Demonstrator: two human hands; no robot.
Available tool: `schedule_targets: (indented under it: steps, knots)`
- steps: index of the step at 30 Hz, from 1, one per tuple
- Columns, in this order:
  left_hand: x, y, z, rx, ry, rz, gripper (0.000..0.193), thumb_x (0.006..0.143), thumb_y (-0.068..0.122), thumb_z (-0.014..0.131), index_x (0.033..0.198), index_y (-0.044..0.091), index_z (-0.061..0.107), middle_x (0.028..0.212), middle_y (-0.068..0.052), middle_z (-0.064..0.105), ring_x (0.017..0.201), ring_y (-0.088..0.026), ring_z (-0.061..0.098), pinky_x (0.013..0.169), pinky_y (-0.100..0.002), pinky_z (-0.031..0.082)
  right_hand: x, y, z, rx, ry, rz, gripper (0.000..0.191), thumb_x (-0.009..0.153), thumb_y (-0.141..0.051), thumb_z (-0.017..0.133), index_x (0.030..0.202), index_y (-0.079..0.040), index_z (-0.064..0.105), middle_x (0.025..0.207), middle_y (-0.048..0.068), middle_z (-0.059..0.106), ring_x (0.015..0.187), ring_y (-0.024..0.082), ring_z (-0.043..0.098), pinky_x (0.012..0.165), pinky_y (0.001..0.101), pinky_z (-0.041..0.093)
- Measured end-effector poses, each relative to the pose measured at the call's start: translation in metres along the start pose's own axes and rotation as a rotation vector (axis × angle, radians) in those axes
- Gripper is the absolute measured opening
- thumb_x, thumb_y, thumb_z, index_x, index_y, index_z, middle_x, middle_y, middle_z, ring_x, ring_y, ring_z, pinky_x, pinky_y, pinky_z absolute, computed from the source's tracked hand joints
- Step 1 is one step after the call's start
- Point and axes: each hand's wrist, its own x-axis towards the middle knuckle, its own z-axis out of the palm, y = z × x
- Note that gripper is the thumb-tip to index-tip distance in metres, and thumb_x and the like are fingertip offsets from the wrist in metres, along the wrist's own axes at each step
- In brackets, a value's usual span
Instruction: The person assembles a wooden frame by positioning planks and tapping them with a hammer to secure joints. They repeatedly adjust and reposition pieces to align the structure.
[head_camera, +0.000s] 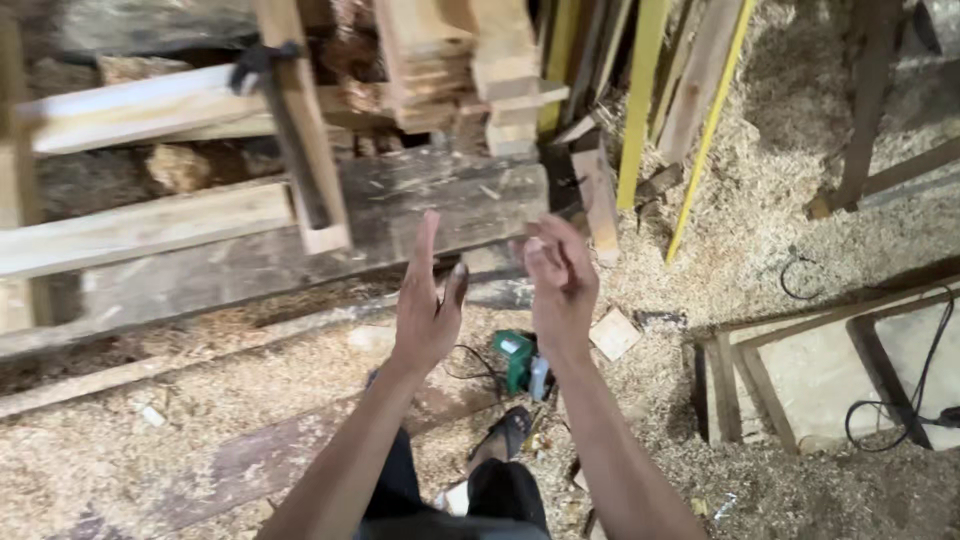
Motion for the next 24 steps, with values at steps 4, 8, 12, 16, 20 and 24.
schedule_targets:
  steps: [4, 8, 12, 16, 20, 24]
  knots:
    - [0.018, 0.007, -0.068, -0.061, 0.001, 0.042, 0.074, 0.11, 0.044, 0.046, 0.166, 0.01, 0.011, 0.172, -0.018, 0.027, 0.16, -0.038, 0.026, 0.131, -0.054, 0.025, 0.003, -0.028, 0.053, -0.027, -0.014, 0.052, 0.032, 0.102, -0.015, 0.062, 0.133, -0.008, 0.061, 0.127, 0.011, 0.069, 0.11, 0.023, 0.073, 0.095, 0.0406, 0.064]
    - [0.032, 0.007, -0.124, -0.018, -0.035, -0.05, 0.082, 0.102, 0.031, 0.058, 0.164, 0.013, 0.007, 0.172, -0.016, 0.02, 0.158, -0.036, 0.022, 0.121, -0.055, 0.032, 0.006, -0.041, 0.098, 0.037, -0.096, -0.101, 0.032, 0.106, -0.014, 0.065, 0.136, -0.005, 0.059, 0.131, 0.013, 0.067, 0.115, 0.024, 0.07, 0.102, 0.0407, 0.06]
    - [0.036, -0.005, -0.156, -0.009, 0.038, 0.032, 0.094, 0.094, 0.011, 0.066, 0.166, 0.012, 0.007, 0.173, -0.015, 0.019, 0.159, -0.037, 0.023, 0.12, -0.054, 0.036, 0.012, -0.037, 0.122, -0.152, -0.068, 0.039, 0.037, 0.102, -0.017, 0.063, 0.138, -0.008, 0.058, 0.124, 0.009, 0.072, 0.107, 0.02, 0.072, 0.093, 0.0354, 0.062]
    - [0.036, -0.028, -0.191, 0.04, 0.086, -0.006, 0.097, 0.086, 0.009, 0.066, 0.164, 0.011, 0.009, 0.172, -0.014, 0.025, 0.152, -0.034, 0.04, 0.118, -0.051, 0.049, 0.027, -0.023, 0.145, -0.136, -0.219, -0.01, 0.036, 0.104, -0.016, 0.064, 0.139, -0.009, 0.06, 0.118, 0.01, 0.072, 0.1, 0.02, 0.07, 0.084, 0.0336, 0.061]
    - [0.024, -0.047, -0.219, 0.112, 0.085, -0.218, 0.104, 0.084, 0.011, 0.075, 0.161, 0.013, 0.006, 0.167, -0.016, 0.025, 0.149, -0.041, 0.035, 0.115, -0.06, 0.038, 0.048, -0.012, 0.161, -0.24, -0.236, 0.176, 0.034, 0.101, -0.017, 0.064, 0.135, -0.013, 0.062, 0.116, 0.008, 0.072, 0.096, 0.017, 0.072, 0.078, 0.0313, 0.064]
    - [0.021, -0.059, -0.227, 0.197, 0.098, -0.223, 0.101, 0.089, 0.011, 0.072, 0.164, 0.016, 0.004, 0.168, -0.019, 0.026, 0.149, -0.045, 0.034, 0.111, -0.065, 0.037, 0.057, -0.001, 0.169, -0.42, -0.282, 0.319, 0.035, 0.098, -0.02, 0.064, 0.133, -0.015, 0.062, 0.115, 0.005, 0.072, 0.095, 0.014, 0.073, 0.076, 0.031, 0.065]
